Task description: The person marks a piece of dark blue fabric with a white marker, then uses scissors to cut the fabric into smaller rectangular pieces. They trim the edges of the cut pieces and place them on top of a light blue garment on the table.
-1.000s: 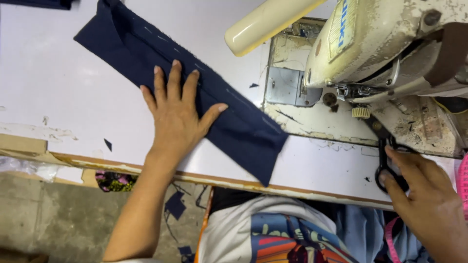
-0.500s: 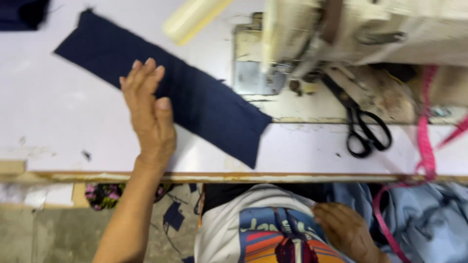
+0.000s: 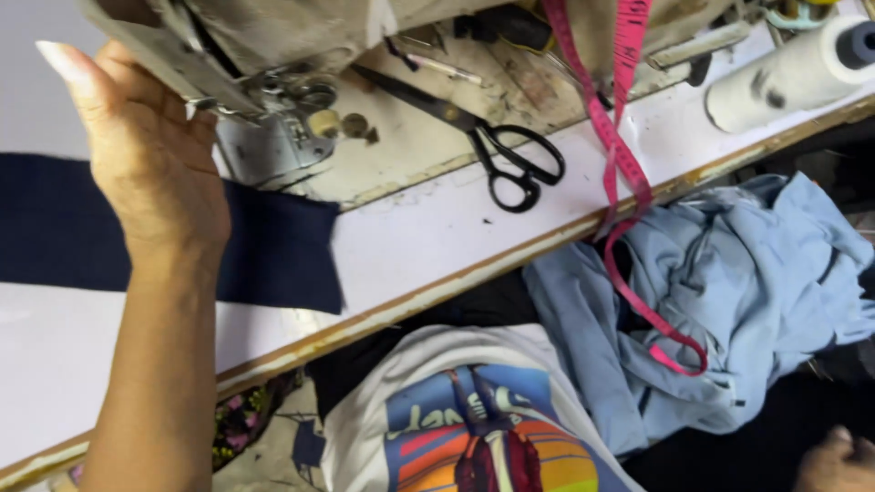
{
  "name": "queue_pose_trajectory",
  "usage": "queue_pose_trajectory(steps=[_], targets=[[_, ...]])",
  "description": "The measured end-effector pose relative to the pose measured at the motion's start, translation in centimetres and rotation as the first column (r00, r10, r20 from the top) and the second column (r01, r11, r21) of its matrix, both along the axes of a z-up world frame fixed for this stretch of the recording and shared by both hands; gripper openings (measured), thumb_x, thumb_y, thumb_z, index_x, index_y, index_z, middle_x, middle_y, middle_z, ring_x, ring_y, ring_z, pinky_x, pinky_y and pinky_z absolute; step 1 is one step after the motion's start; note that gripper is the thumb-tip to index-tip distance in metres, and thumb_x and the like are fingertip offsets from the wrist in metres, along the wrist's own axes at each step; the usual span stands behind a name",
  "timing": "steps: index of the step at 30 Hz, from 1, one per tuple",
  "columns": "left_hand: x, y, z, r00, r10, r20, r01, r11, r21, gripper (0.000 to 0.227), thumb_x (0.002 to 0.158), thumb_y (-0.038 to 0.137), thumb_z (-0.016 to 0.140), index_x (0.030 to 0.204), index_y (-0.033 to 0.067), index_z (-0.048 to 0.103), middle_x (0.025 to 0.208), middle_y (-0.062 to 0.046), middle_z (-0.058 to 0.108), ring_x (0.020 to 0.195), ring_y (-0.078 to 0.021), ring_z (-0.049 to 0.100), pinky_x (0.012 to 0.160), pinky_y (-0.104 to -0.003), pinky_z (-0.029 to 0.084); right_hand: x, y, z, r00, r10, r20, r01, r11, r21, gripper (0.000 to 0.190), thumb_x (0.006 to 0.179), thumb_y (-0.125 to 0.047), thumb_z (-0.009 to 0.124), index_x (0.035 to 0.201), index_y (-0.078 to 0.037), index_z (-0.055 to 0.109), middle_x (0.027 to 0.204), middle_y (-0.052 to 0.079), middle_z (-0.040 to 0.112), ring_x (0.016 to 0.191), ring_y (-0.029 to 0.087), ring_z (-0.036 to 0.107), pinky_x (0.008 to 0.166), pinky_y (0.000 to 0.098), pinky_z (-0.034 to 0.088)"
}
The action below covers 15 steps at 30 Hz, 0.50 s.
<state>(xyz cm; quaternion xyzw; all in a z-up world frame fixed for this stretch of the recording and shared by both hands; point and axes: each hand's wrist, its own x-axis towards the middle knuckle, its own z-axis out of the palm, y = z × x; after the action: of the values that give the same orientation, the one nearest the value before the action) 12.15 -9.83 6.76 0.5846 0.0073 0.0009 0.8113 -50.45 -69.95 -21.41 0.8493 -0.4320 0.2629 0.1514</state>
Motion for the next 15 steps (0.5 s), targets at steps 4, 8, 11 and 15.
queue_pose_trajectory(steps=[4, 8, 11, 15], targets=[[0.3, 1.0, -2.9, 0.997, 0.068, -0.034, -0.067, 0.997, 0.034, 0.054, 0.064, 0.070, 0.050, 0.094, 0.0257, 0.059, 0.093, 0.005, 0.059, 0.099, -0.0111, 0.063, 0.091, -0.026, 0.052, 12.8, 9.6, 6.9, 0.931, 0.239, -0.276, -0.217, 0.970, 0.108, 0.042, 0.092, -0.020, 0.068, 0.116, 0.014, 0.069, 0.109, 0.028, 0.070, 0.103, 0.040, 0.067, 0.097, 0.0433, 0.051], [-2.0, 1.9, -3.4, 0.996, 0.055, 0.068, -0.066, 0.983, 0.174, 0.075, 0.070, 0.076, 0.055, 0.120, 0.0205, 0.055, 0.108, 0.005, 0.055, 0.099, -0.0076, 0.056, 0.096, -0.021, 0.052, 20.6, 15.0, 6.1, 0.852, 0.464, -0.243, -0.409, 0.879, 0.246, 0.053, 0.084, -0.028, 0.068, 0.126, 0.004, 0.060, 0.129, 0.022, 0.060, 0.120, 0.037, 0.056, 0.103, 0.0466, 0.043], [-4.4, 2.6, -3.1, 0.991, 0.122, 0.048, -0.130, 0.967, 0.220, 0.072, 0.072, 0.074, 0.050, 0.120, 0.0198, 0.056, 0.115, 0.007, 0.062, 0.108, -0.0059, 0.064, 0.095, -0.020, 0.052, 25.0, 18.7, 3.1, 0.724, 0.688, -0.043, -0.592, 0.652, 0.474, 0.045, 0.082, -0.027, 0.070, 0.121, -0.007, 0.062, 0.112, 0.011, 0.065, 0.103, 0.030, 0.062, 0.093, 0.0401, 0.047], [-8.2, 3.6, -3.3, 0.953, 0.060, 0.298, -0.173, 0.913, 0.370, 0.048, 0.101, 0.048, 0.046, 0.128, 0.0084, 0.048, 0.126, -0.010, 0.057, 0.118, -0.0178, 0.059, 0.103, -0.028, 0.049, 25.9, 18.8, -5.2, 0.677, 0.714, -0.178, -0.540, 0.646, 0.540, 0.067, 0.076, -0.040, 0.068, 0.131, -0.005, 0.051, 0.113, 0.016, 0.061, 0.101, 0.036, 0.059, 0.084, 0.0452, 0.050]])
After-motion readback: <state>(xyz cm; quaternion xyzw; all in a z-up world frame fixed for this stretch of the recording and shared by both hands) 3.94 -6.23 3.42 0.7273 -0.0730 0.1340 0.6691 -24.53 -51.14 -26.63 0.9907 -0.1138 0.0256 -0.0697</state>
